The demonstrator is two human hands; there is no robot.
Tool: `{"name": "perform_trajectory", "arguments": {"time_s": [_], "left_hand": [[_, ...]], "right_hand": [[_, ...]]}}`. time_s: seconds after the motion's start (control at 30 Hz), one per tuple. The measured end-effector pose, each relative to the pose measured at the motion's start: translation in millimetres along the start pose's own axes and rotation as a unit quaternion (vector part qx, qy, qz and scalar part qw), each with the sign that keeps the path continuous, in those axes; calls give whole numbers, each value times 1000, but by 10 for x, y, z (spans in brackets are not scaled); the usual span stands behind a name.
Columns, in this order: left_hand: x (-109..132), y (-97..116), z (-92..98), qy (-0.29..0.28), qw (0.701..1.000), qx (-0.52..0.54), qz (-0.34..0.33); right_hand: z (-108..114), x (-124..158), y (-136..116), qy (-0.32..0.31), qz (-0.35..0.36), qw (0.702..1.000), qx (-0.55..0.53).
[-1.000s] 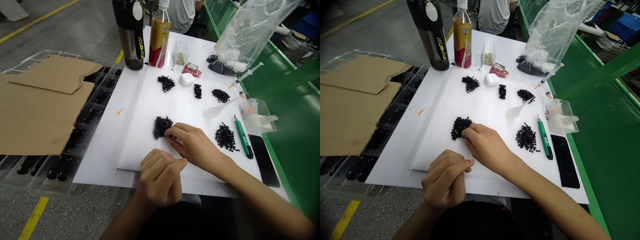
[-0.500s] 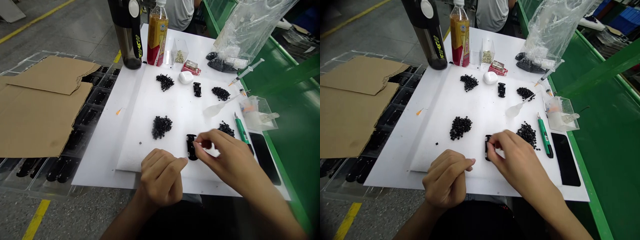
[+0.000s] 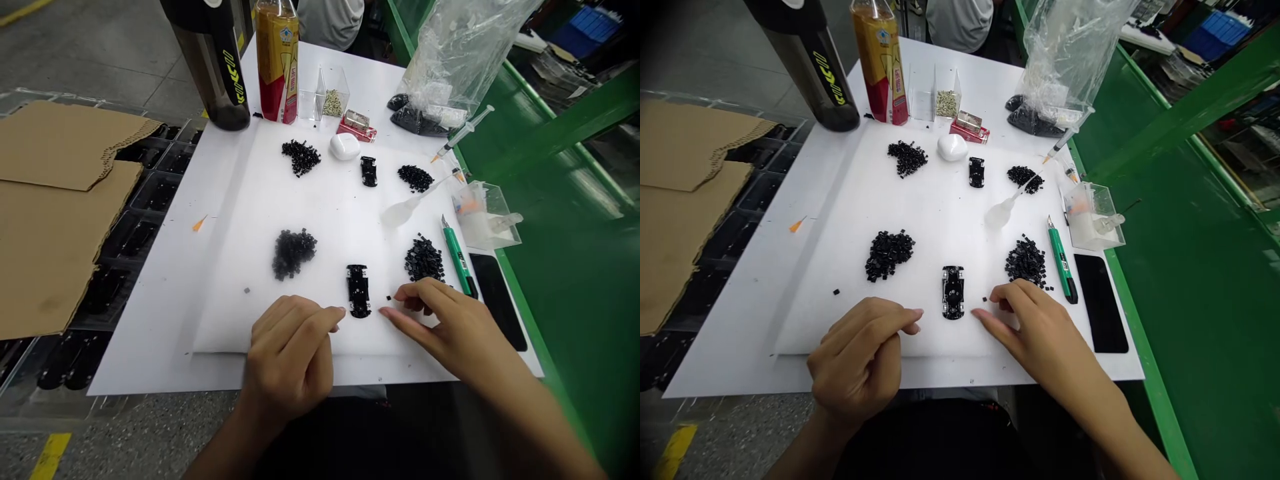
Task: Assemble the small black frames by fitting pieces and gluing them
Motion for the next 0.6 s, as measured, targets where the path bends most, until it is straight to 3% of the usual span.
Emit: {"name": "perform_trajectory", "arguments": {"time_s": [0.17, 0.37, 0.47, 0.6], "left_hand": [[-13, -3, -24, -11, 1000, -6, -9], [-43, -12, -73, -34, 999, -23, -9], [-58, -26, -102, -49, 998, -27, 2], [-72, -49, -145, -83, 996, -40, 14]], "right_hand": [[97, -147, 25, -57, 18, 996, -71], [40, -227, 35, -124, 67, 989, -36], [52, -187, -5, -107, 80, 991, -30], [21, -93, -205, -43, 91, 990, -98]]}}
Point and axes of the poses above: each hand's wrist, its own x-axis away from the middle knuckle, its own z-axis out of the back of the hand, y = z × x, the point moved 5 cm from there along -x, towards the middle knuckle, and after that the axes turned 4 degrees about -x, right-handed, at the moved point
